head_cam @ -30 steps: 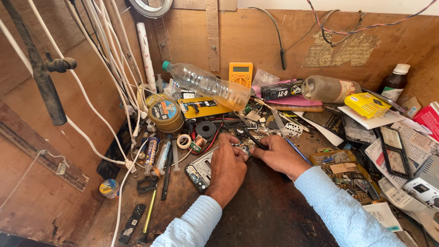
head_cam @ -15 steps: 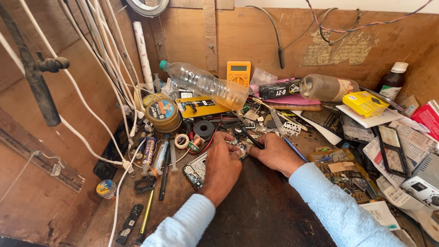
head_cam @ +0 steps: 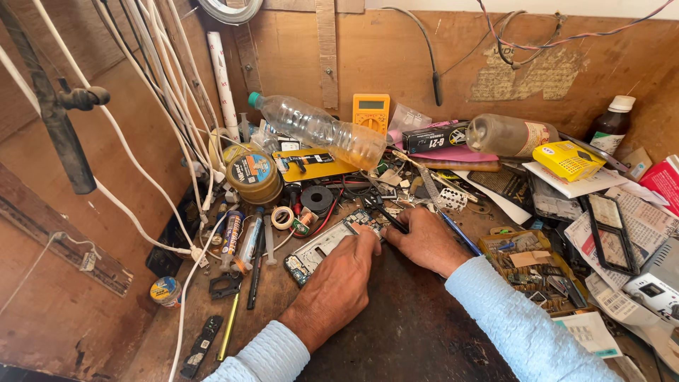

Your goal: The person uses a small black tool to scrape and adjust components on a disassembled mobile phone chassis. They repeatedly lift, rotate, and reposition the phone while working on different areas of the internal frame.

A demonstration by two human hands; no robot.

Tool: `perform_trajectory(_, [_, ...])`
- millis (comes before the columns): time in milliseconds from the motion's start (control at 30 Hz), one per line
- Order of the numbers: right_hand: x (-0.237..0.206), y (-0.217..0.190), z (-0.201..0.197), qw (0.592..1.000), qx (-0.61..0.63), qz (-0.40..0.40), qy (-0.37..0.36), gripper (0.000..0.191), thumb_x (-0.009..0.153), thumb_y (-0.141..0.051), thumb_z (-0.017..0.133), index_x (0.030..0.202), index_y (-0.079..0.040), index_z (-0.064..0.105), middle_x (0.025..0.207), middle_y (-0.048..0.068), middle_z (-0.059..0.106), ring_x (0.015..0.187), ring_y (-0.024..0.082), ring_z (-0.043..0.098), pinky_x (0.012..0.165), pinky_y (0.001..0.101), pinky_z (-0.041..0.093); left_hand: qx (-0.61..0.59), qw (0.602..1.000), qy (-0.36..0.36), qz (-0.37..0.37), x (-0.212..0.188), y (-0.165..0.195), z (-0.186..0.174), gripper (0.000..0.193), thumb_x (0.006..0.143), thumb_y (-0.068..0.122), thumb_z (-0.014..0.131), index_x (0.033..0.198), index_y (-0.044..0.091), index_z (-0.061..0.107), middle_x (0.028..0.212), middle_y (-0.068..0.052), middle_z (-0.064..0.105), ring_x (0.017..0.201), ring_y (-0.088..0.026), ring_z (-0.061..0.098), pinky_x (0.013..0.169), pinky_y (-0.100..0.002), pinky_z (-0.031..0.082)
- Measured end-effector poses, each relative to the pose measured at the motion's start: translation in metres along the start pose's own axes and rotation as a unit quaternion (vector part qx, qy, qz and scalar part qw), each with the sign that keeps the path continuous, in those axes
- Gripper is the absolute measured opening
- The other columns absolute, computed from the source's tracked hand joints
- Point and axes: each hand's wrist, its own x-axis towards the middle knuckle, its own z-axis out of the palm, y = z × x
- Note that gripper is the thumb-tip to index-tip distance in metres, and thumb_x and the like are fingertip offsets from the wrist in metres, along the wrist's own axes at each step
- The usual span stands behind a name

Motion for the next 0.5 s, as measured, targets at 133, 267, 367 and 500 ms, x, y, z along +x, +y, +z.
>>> perform_trajectory(133, [0.0005, -0.0006, -0.0016, 1.0, -0.007, -0.007, -0.004, 0.035, 0.086, -0.033, 0.074, 0.086, 0.002, 0.075, 0.073, 0.023, 0.072, 0.065, 0.032, 0.07, 0.069, 0.0472, 0.054, 0.041, 0.998, -0.024, 0.039, -0.0018, -0.0026, 0.0025, 0.036, 0.078, -0.015, 0.051, 0.112, -0.003, 0.049, 0.095, -0.021, 0.059, 0.096, -0.039, 0.061, 0.088, -0.046, 0.049])
perform_trajectory(267, [0.0027, -0.0013, -0.0033, 0.999, 0.01, 0.019, -0.029, 0.033, 0.086, -0.031, 0.073, 0.088, 0.002, 0.077, 0.075, 0.02, 0.075, 0.068, 0.028, 0.073, 0.071, 0.0441, 0.057, 0.073, 0.996, -0.047, 0.036, -0.0018, -0.0043, 0.0059, 0.035, 0.081, -0.012, 0.051, 0.115, -0.005, 0.049, 0.1, -0.022, 0.058, 0.095, -0.038, 0.061, 0.088, -0.045, 0.05])
perform_trajectory(367, [0.0042, -0.0018, -0.0039, 0.999, 0.018, 0.026, -0.032, 0.033, 0.085, -0.031, 0.075, 0.091, 0.002, 0.077, 0.076, 0.02, 0.076, 0.07, 0.027, 0.073, 0.071, 0.0433, 0.057, 0.089, 0.994, -0.041, 0.054, -0.0019, -0.0052, 0.0078, 0.038, 0.081, -0.011, 0.051, 0.119, -0.008, 0.048, 0.103, -0.023, 0.059, 0.096, -0.038, 0.06, 0.089, -0.044, 0.05])
perform_trajectory(500, [0.0053, -0.0027, -0.0059, 0.999, 0.016, 0.025, -0.039, 0.034, 0.085, -0.031, 0.075, 0.092, 0.003, 0.077, 0.077, 0.021, 0.075, 0.07, 0.027, 0.073, 0.072, 0.0427, 0.057, 0.099, 0.992, -0.04, 0.063, -0.0016, -0.0062, 0.01, 0.04, 0.081, -0.011, 0.051, 0.12, -0.01, 0.047, 0.105, -0.025, 0.059, 0.099, -0.038, 0.06, 0.091, -0.044, 0.049])
